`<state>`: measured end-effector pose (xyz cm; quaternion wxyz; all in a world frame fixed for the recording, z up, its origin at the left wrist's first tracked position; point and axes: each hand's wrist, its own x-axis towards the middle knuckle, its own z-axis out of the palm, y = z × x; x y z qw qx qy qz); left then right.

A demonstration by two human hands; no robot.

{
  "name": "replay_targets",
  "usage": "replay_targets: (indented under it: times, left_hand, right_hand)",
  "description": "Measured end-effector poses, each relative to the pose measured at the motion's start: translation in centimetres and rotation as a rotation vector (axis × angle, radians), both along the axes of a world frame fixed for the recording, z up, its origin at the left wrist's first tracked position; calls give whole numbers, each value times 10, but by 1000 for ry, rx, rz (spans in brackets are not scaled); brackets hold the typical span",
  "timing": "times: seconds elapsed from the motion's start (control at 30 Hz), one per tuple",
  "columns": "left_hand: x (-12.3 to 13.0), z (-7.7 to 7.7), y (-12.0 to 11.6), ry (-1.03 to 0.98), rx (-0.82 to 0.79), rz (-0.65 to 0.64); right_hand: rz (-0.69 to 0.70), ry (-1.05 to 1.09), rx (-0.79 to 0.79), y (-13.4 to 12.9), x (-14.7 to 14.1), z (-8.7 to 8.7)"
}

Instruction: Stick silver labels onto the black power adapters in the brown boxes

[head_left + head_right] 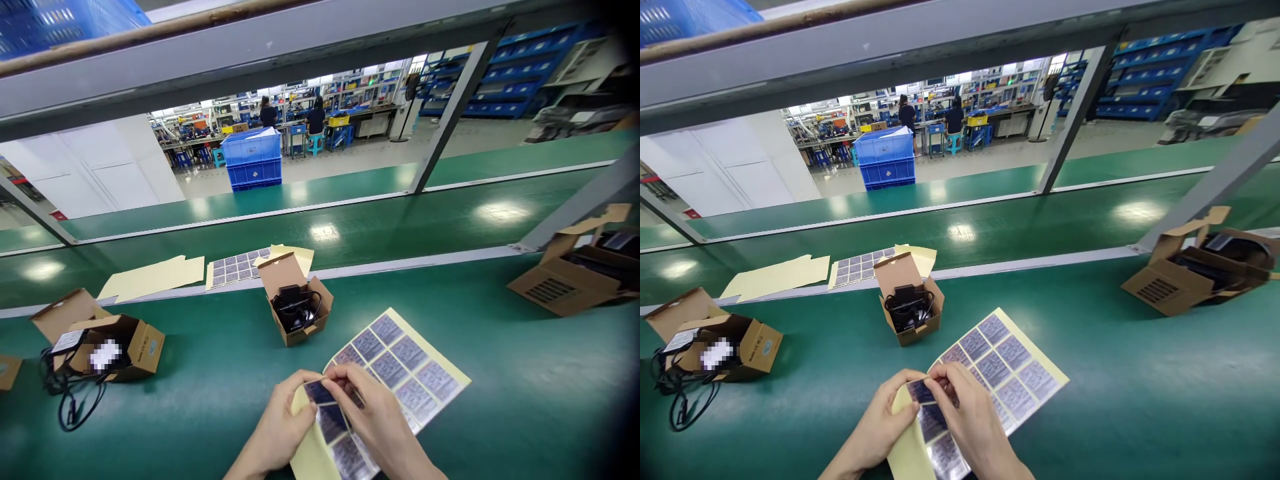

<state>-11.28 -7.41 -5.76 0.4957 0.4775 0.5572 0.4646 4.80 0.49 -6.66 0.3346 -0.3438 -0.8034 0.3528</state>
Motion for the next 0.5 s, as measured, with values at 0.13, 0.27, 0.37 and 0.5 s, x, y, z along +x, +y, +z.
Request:
replay_targets:
  times: [0.13, 0.27, 0.37, 0.5]
  left_hand:
    - [10, 2, -4, -95, 6, 51]
    - [11, 5, -5, -194, -46, 52]
    - [2, 1, 4, -199, -253, 4]
    - [-17, -13, 25, 83, -417, -60]
  right_hand:
    - [-61, 56, 314, -4, 3, -3]
    - [-63, -3, 531, -10, 5, -11]
    - [-47, -84, 567, -20, 0, -20]
    - [91, -111, 660, -38, -7, -24]
